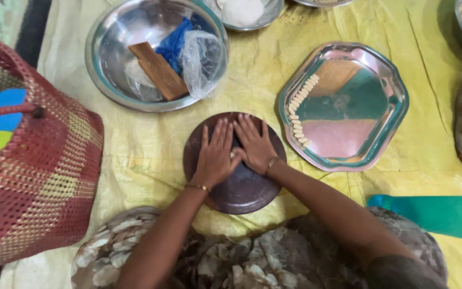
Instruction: The person sits on a yellow floor covering and shapes a piece of dough into a long rope on a wooden board. They then pinch off small pieces from the rope and roll them into small balls, placing them on a metal tray.
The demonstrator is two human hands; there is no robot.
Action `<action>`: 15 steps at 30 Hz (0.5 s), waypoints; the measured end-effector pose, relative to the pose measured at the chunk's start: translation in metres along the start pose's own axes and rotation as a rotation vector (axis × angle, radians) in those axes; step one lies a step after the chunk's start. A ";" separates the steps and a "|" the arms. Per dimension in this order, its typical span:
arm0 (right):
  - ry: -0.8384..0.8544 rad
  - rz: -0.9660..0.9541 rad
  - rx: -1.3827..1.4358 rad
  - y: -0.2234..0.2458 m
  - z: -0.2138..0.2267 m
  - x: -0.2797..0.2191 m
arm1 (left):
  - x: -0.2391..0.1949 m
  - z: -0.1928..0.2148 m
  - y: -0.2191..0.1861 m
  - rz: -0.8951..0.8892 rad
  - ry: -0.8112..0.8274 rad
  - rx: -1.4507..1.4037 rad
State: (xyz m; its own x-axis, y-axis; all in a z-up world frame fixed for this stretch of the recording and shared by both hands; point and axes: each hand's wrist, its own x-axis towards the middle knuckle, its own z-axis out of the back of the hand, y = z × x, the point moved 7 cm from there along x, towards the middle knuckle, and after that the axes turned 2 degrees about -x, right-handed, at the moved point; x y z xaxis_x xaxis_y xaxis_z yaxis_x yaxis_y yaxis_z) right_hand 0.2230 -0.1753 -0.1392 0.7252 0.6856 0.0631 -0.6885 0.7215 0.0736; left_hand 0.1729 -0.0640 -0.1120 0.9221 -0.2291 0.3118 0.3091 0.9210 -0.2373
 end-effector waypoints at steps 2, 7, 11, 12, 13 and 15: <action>0.067 0.060 -0.039 0.014 0.007 -0.024 | -0.022 0.007 -0.013 -0.039 0.056 -0.062; 0.335 0.079 -0.104 0.043 0.013 -0.089 | -0.074 0.012 -0.038 -0.048 0.210 -0.106; 0.288 0.057 -0.004 0.069 0.016 -0.137 | -0.117 0.006 -0.062 -0.053 0.354 -0.148; 0.262 0.021 0.026 0.074 0.014 -0.147 | -0.128 0.000 -0.070 -0.025 0.411 -0.169; 0.237 -0.015 0.060 0.077 0.010 -0.153 | -0.138 -0.006 -0.079 0.005 0.471 -0.188; 0.139 -0.041 0.054 0.076 0.003 -0.150 | -0.143 -0.015 -0.084 0.064 0.475 -0.225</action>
State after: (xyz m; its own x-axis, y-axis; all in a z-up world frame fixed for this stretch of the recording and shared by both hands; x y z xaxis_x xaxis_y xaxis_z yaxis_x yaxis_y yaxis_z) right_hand 0.0615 -0.2237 -0.1401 0.7424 0.6652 -0.0794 -0.6543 0.7455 0.1274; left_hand 0.0184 -0.1127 -0.1503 0.9286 -0.3401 -0.1484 0.2428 0.8592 -0.4504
